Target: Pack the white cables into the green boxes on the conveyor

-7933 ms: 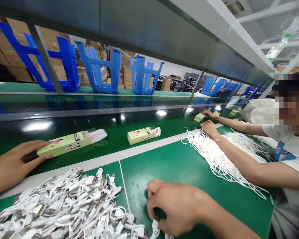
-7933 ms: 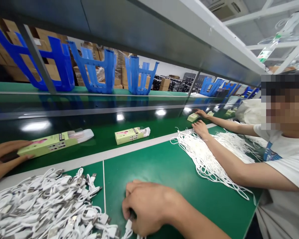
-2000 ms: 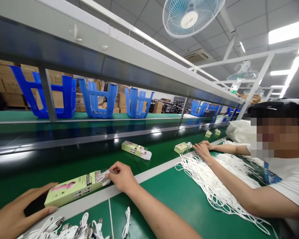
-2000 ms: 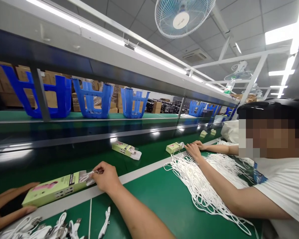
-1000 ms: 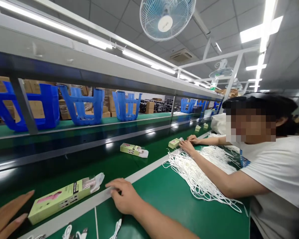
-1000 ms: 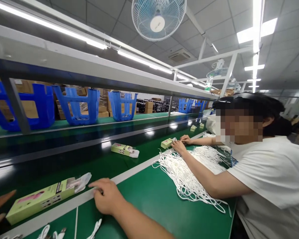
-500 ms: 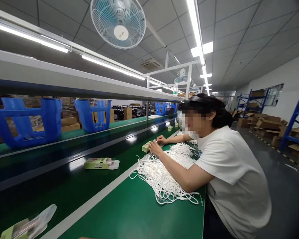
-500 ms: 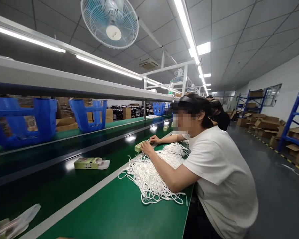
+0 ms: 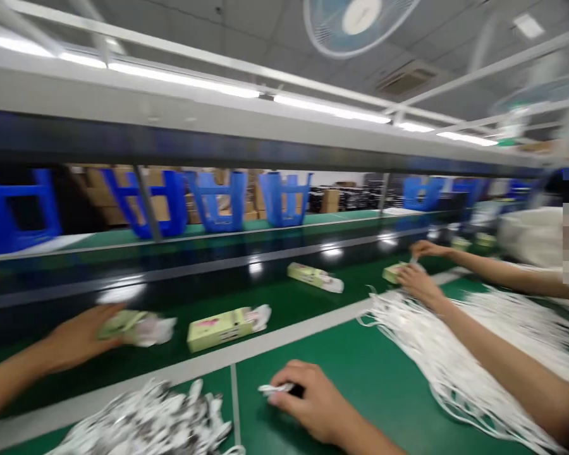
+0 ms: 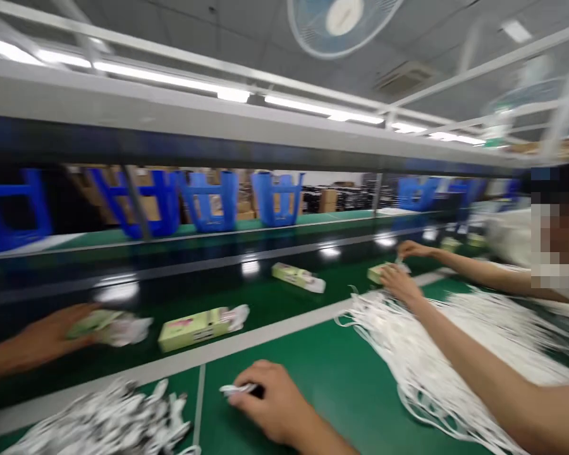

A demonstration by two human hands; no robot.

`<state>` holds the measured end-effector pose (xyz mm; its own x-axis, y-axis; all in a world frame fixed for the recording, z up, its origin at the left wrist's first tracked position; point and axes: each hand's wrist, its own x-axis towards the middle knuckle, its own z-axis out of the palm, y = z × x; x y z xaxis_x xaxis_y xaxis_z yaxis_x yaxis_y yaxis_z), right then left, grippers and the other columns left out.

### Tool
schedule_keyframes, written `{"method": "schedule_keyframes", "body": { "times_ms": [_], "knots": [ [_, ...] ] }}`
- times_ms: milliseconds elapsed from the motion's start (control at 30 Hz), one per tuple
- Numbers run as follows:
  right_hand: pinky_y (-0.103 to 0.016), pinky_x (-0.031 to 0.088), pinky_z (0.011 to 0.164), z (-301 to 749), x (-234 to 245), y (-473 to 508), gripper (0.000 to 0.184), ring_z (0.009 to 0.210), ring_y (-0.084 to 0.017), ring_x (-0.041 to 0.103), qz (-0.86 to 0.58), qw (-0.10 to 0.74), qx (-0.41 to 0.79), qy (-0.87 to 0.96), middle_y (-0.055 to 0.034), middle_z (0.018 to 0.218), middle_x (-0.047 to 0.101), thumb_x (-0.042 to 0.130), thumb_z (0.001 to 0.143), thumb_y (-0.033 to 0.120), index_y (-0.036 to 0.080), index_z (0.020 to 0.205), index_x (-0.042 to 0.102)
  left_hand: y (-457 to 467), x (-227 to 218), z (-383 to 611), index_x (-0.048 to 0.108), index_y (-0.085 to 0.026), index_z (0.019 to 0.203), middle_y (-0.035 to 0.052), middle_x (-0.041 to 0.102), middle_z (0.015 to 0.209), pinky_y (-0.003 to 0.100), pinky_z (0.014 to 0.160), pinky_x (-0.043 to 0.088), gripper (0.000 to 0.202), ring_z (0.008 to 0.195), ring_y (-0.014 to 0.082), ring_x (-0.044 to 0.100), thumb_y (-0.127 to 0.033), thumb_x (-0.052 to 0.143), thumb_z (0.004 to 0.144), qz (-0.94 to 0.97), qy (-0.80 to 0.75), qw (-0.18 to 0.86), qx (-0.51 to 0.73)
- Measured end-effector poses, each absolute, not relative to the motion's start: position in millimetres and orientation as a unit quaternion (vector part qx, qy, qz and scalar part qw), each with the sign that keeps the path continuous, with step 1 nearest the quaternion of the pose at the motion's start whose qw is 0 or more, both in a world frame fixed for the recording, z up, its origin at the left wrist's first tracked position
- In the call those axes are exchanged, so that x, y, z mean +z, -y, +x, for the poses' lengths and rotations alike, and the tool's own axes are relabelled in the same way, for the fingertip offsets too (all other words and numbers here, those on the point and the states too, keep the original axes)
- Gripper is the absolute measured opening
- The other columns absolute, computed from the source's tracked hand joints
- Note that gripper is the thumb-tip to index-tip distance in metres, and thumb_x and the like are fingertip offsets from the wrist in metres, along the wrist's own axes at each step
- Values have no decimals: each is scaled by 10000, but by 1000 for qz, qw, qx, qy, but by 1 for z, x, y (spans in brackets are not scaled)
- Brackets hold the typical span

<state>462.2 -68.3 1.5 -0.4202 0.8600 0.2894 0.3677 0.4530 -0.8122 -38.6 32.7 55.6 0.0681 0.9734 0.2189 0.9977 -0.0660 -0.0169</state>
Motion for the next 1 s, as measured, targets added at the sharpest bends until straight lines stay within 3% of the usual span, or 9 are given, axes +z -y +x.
{"method": "schedule_keyframes", "body": {
  "times_ms": [100, 267, 433, 533, 600, 667, 767, 900, 1000],
  "knots": [
    [-379, 466, 764, 469, 5, 66, 190, 797, -251, 615, -434, 349, 350, 753, -72, 851, 640, 570, 889, 478, 351, 872, 710, 7, 20, -60, 294, -198, 1502, 112, 242, 1556, 437, 1117, 335, 837, 1422, 310, 251, -664, 482, 833, -705, 695, 67, -123],
    [-421, 482, 741, 455, 4, 50, 247, 800, -293, 605, -462, 323, 347, 750, -99, 883, 629, 525, 879, 559, 369, 891, 682, 13, -3, -40, 412, -289, 1449, 83, 370, 1488, 512, 1073, 343, 647, 1350, 342, 336, -617, 390, 892, -676, 707, 118, -170],
    [-371, 483, 850, 383, 7, 4, 338, 897, -255, 632, -395, 315, 352, 788, -64, 950, 690, 499, 917, 511, 245, 933, 707, 14, -3, -39, 395, -291, 1459, 78, 239, 1557, 531, 1116, 283, 658, 1423, 359, 189, -571, 470, 868, -699, 680, 98, -196],
    [-390, 419, 975, 348, 4, -34, 327, 1056, -268, 601, -381, 343, 310, 801, -74, 1077, 685, 551, 884, 494, 219, 831, 722, 17, -3, -31, 378, -271, 1465, 90, 187, 1571, 517, 1141, 258, 653, 1448, 360, 105, -528, 485, 874, -694, 688, 60, -203],
    [-407, 420, 954, 338, 0, -53, 344, 1034, -286, 603, -434, 380, 278, 768, -91, 1045, 689, 585, 845, 514, 203, 771, 712, 12, -5, -20, 344, -287, 1476, 100, 160, 1572, 526, 1132, 268, 642, 1446, 380, 98, -523, 464, 891, -685, 698, 46, -203],
    [-392, 464, 824, 335, -4, -63, 390, 857, -272, 629, -485, 391, 288, 728, -87, 876, 693, 575, 838, 554, 188, 801, 704, -2, -7, -7, 329, -276, 1479, 135, 126, 1568, 546, 1105, 297, 663, 1427, 421, 137, -535, 471, 886, -675, 705, 33, -215],
    [-335, 456, 641, 335, -4, -62, 472, 628, -217, 573, -501, 387, 309, 710, -42, 675, 622, 519, 867, 607, 174, 934, 695, -28, -5, 12, 398, -266, 1435, 152, 154, 1543, 544, 1061, 349, 672, 1348, 434, 309, -529, 549, 835, -679, 691, 8, -250],
    [-304, 440, 615, 325, -2, -59, 483, 614, -192, 531, -459, 425, 300, 720, -17, 668, 562, 436, 923, 583, 183, 1092, 647, -43, 4, 26, 563, -320, 1255, 59, 368, 1396, 454, 1021, 407, 485, 1169, 312, 507, -515, 577, 811, -708, 643, -10, -293],
    [-281, 433, 608, 317, -1, -68, 421, 643, -177, 533, -452, 448, 327, 698, -7, 730, 566, 535, 885, 541, 194, 1115, 594, -39, 4, 29, 518, -304, 1306, 51, 397, 1361, 340, 823, 503, 524, 960, 219, 603, -532, 537, 834, -716, 627, -36, -303]
  ]
}}
